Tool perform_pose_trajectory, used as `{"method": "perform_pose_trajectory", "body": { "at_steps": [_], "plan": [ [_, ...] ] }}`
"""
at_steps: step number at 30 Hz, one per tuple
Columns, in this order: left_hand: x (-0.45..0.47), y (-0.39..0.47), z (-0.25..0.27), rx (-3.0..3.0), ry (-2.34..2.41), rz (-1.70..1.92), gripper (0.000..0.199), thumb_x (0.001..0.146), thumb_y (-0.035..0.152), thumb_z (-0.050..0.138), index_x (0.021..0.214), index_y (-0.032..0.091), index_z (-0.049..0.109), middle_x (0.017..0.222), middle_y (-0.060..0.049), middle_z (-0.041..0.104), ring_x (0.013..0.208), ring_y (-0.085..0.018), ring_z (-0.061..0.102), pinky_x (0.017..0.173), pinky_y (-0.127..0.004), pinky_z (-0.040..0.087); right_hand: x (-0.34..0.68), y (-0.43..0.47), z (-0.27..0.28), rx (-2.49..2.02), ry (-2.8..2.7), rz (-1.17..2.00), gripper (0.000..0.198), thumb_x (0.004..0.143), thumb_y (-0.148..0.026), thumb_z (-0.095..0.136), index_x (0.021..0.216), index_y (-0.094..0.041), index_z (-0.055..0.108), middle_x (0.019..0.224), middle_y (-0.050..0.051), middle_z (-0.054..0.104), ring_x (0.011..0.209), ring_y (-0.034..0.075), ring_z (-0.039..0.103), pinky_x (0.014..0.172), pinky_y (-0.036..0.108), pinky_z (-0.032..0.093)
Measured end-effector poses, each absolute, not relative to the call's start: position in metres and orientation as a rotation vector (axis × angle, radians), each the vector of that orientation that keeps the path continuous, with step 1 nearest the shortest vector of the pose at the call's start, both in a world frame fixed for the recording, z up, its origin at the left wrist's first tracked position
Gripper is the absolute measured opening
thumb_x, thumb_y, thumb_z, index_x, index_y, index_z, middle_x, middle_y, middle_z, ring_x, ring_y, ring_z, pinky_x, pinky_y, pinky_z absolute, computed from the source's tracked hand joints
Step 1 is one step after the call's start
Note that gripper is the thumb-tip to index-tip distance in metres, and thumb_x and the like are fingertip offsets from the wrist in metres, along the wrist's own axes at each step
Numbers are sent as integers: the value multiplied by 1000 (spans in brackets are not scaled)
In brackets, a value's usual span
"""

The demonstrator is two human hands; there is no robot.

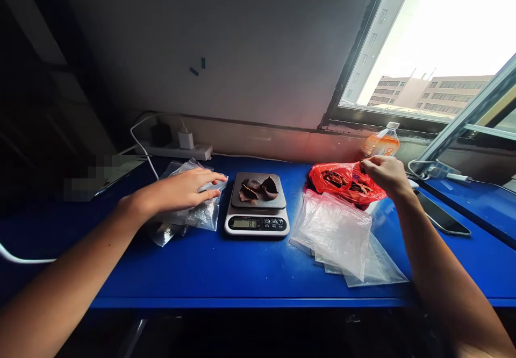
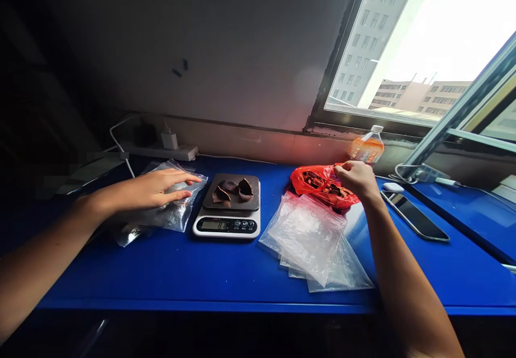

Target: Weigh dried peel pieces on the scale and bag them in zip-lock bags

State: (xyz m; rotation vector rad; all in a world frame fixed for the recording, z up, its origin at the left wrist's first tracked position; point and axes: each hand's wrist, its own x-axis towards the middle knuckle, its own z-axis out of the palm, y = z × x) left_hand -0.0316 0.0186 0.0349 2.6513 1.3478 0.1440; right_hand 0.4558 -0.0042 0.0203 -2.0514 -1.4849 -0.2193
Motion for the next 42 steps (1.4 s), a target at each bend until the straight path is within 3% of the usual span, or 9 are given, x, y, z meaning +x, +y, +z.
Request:
{"method": "perform_pose_trajectory", "body": {
  "at_steps": [4,8,15,19,22,28,33,37,42],
  "plan": [
    [-31,18,34,2651,1359,143,58,93,58,42,140,29,56,148,-6,56,136,-29,49,113,-44,38,428,-18,27,-1775,-1310,-292,17,77,-33,52,68,-22,62,68,7,65,68,22,61,67,34,45],
    [-31,18,30,2674,1330,186,57,93,58,43,140,30,57,144,-5,60,135,-29,50,112,-43,39,370,-26,20,-1335,-1566,-293,11,81,-32,57,76,-24,62,79,7,65,68,20,60,67,34,50],
    [-18,6,33,2732,1225,325,48,93,49,47,133,26,62,132,-7,68,124,-30,58,106,-45,45,293,-51,5,-1024,-1766,207,6,85,-30,63,84,-24,65,80,5,68,71,17,65,67,34,56],
    [4,-20,32,2731,1039,625,41,96,43,49,130,26,63,113,-6,72,107,-25,64,95,-39,51,275,-65,2,-920,-1716,674,15,87,-36,65,88,-21,66,85,5,72,79,17,70,72,31,60],
    [23,-40,26,2688,858,900,36,95,41,57,125,25,64,104,-5,73,97,-22,66,89,-36,53,259,-70,4,-888,-1718,801,18,87,-39,67,91,-22,67,89,5,73,83,18,71,76,32,61],
    [36,-49,15,2567,759,1272,23,94,33,63,114,23,64,95,-5,71,81,-18,66,75,-34,56,229,-69,7,-824,-1747,711,14,87,-32,66,95,-22,70,89,6,71,80,19,72,72,32,62],
    [35,-46,11,2569,644,1371,15,92,20,65,107,22,66,89,-2,71,75,-14,66,69,-29,56,225,-72,0,-841,-1722,549,6,86,-27,67,88,-22,68,81,5,71,74,17,71,66,28,60],
    [30,-42,16,2570,713,1491,13,90,16,65,103,19,66,92,-2,73,74,-13,67,67,-27,56,236,-74,-1,-796,-1635,425,4,87,-23,66,89,-20,68,85,4,72,77,15,71,69,26,60],
    [11,-24,22,2506,1035,1578,15,89,25,66,102,18,66,95,-3,75,82,-15,71,74,-28,57,257,-57,-4,-856,-1488,291,25,88,-21,62,113,-24,66,88,2,69,81,15,69,74,31,60]
  ]
}}
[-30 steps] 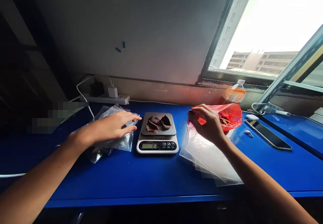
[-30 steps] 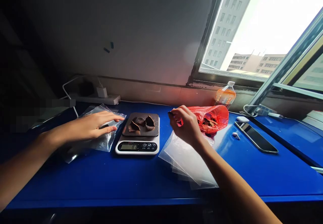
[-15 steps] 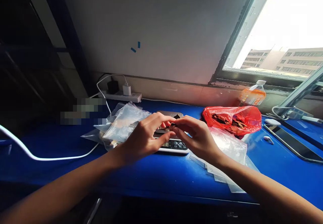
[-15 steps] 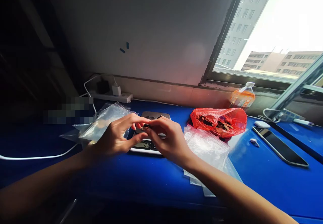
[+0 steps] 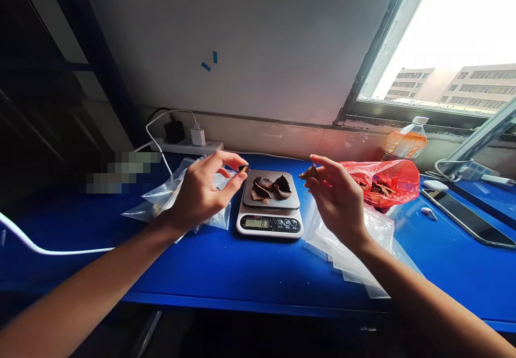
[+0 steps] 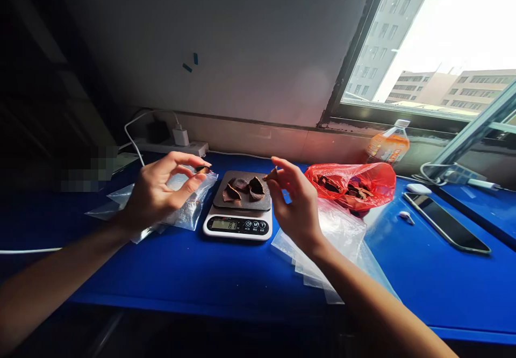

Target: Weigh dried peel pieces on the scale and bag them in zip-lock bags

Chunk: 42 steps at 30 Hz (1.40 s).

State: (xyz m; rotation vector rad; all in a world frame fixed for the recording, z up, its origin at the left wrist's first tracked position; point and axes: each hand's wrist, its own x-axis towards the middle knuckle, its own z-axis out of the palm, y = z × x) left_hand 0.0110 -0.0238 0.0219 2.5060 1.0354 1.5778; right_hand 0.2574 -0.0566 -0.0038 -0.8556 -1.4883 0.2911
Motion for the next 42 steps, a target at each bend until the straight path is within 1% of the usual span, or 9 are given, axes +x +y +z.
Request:
{"method": "perform_pose_trajectory", "body": {
  "at_steps": [4,9,14,17,21,28,34,40,42],
  "plan": [
    [4,-13,19,2536,1081,1553,16,89,27,65,103,19,64,94,-2,75,82,-16,72,76,-28,58,270,-42,-9,-939,-1493,208,29,89,-23,60,117,-23,65,91,4,68,82,16,68,79,37,59],
    [7,-11,14,2691,1044,1495,13,91,25,61,103,20,64,94,-2,74,80,-15,71,79,-29,57,273,-39,-12,-942,-1542,168,17,88,-18,58,104,-22,64,91,4,70,86,17,68,75,35,57],
    [8,-11,13,2722,1017,1441,14,93,22,57,104,22,64,99,-2,75,83,-15,72,84,-31,58,271,-43,-8,-943,-1623,51,37,88,-14,52,122,-24,62,89,3,66,84,16,66,76,35,56],
    [8,-11,12,2719,981,1420,18,94,19,56,109,22,64,102,-3,76,86,-15,73,87,-29,58,270,-45,-6,-937,-1681,-26,35,88,-11,50,117,-23,65,87,3,64,82,15,65,76,33,55],
    [8,-11,11,2720,938,1401,23,93,16,57,114,20,65,101,-3,77,86,-15,73,86,-28,58,270,-46,-5,-914,-1710,-46,32,87,-9,50,111,-21,67,87,4,66,81,15,65,75,32,55],
    [6,-12,10,2723,958,1373,28,92,18,56,118,22,65,99,-1,77,84,-15,73,86,-27,58,268,-49,-8,-959,-1714,72,31,87,-11,50,107,-22,71,89,5,67,81,14,68,69,29,56],
    [9,-14,12,2735,988,1361,28,92,17,56,119,18,65,97,-2,78,84,-13,72,85,-26,58,268,-48,-7,-931,-1784,-45,27,90,-13,50,104,-21,72,86,5,70,78,15,67,73,32,55],
    [8,-15,16,2822,899,1329,32,96,17,53,126,18,65,98,-5,77,79,-14,70,78,-30,58,269,-47,-8,-935,-1785,-97,35,91,-13,49,118,-23,70,86,4,70,77,15,64,74,34,53],
    [8,-16,18,2849,876,1294,34,97,17,51,128,19,65,95,-5,77,78,-15,69,75,-32,58,269,-47,-8,-935,-1780,-101,34,91,-13,49,116,-23,70,85,4,69,77,16,64,74,34,53]
  ]
}}
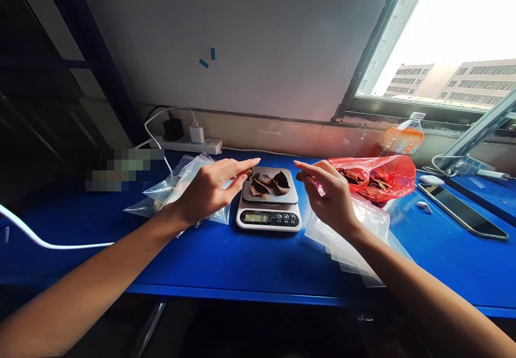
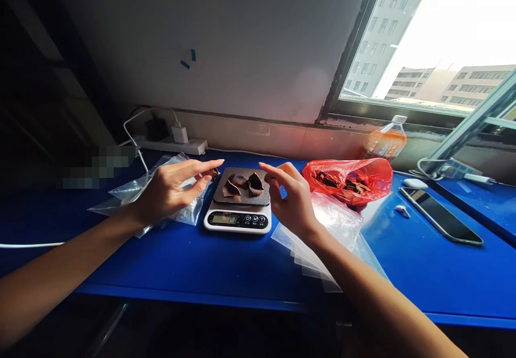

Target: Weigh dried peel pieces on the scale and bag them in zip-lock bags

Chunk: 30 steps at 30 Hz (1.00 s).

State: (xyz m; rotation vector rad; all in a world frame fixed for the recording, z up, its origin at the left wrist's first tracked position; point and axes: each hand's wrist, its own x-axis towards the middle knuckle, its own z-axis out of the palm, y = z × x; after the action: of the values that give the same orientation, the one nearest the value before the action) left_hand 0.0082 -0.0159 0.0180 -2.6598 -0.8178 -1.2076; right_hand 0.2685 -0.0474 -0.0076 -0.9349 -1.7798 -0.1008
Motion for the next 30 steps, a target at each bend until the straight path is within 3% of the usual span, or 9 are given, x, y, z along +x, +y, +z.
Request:
{"method": "perform_pose_trajectory", "body": {
  "at_steps": [4,13,19,23,30],
  "plan": [
    [9,-16,19,-2673,-811,-1191,36,97,15,49,129,19,64,95,-5,76,80,-16,69,75,-34,58,267,-49,-5,-956,-1757,-79,28,90,-14,51,105,-24,72,86,4,69,79,17,66,76,35,54],
    [9,-17,21,-2691,-747,-1235,31,95,14,51,121,18,68,98,-6,77,84,-18,70,78,-36,60,265,-51,-4,-876,-1763,-97,22,91,-14,52,99,-20,71,85,6,69,77,16,67,72,32,54],
    [9,-14,19,-2691,-727,-1237,29,95,11,50,117,15,68,97,-6,77,84,-16,70,77,-33,59,268,-49,-4,-942,-1752,-75,30,91,-15,49,109,-24,71,85,4,68,78,15,66,74,33,55],
    [10,-12,17,-2696,-742,-1252,30,94,14,50,118,18,68,97,-6,77,84,-17,71,78,-34,59,272,-47,-3,-906,-1725,-74,35,90,-14,49,116,-25,71,85,3,65,77,15,64,72,32,55],
    [12,-13,16,-2705,-871,-1262,32,93,20,50,116,26,70,99,-3,78,85,-18,72,82,-34,59,270,-51,0,-918,-1705,-76,27,90,-14,50,103,-24,71,85,4,64,79,15,66,73,33,56]
  ]
}}
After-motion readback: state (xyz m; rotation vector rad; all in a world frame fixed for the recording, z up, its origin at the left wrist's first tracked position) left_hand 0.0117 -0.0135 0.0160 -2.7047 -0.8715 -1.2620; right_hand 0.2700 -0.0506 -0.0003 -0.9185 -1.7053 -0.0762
